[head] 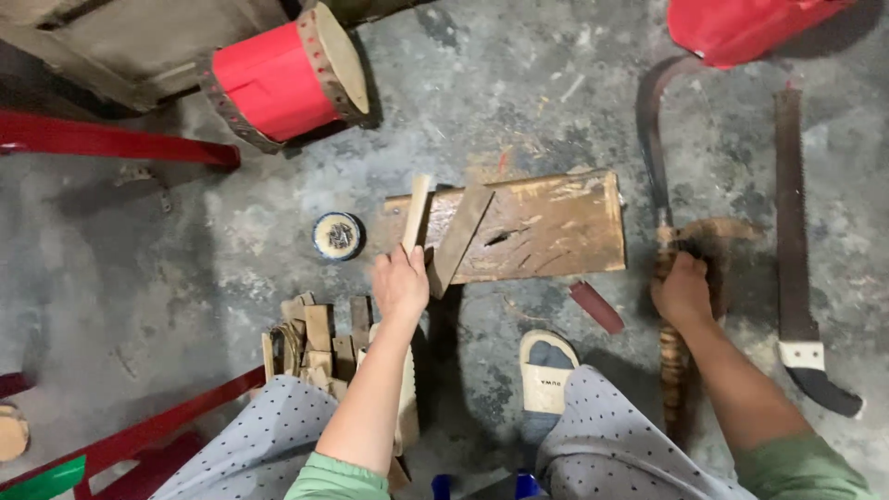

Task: Assembling a drum by attaching the skin and shaping wooden supports with hand tools

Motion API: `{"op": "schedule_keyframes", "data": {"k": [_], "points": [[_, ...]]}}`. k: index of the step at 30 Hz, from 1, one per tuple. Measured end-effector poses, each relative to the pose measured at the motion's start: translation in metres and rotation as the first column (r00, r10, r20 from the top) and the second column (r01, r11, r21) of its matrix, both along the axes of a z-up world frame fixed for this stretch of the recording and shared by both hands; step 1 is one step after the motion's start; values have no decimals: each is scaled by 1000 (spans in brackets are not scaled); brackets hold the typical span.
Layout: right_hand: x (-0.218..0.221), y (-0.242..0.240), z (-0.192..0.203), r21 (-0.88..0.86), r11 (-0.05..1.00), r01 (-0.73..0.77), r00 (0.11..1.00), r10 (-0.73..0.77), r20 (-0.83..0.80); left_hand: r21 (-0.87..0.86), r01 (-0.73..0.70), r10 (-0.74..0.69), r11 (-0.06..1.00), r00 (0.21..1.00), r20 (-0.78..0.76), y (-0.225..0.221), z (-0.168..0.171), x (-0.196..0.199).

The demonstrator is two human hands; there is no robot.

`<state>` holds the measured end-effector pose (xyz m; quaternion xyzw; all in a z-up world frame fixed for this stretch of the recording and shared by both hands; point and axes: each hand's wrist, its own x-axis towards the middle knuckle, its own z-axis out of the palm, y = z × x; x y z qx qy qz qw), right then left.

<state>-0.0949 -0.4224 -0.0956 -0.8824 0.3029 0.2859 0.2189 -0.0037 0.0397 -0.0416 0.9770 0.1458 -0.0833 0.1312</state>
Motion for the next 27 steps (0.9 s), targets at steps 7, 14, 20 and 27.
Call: {"op": "schedule_keyframes", "data": {"k": [7, 14, 20, 27], "points": [[-14, -10, -16, 227, 957, 179, 917, -246, 314, 214, 363, -422, 907, 773, 475, -10, -13, -26], [-41, 15, 23, 368, 901, 229, 777, -397, 489, 236, 378, -439, 896, 835, 332, -5, -30, -67], [-27, 56, 128, 597, 791, 133, 764, -465, 446, 269, 449, -515, 852, 628, 584, -1, -1, -43], [-26, 71, 172, 658, 753, -21, 810, -373, 453, -207, 574, -328, 792, 687, 649, -36, 97, 21]]}}
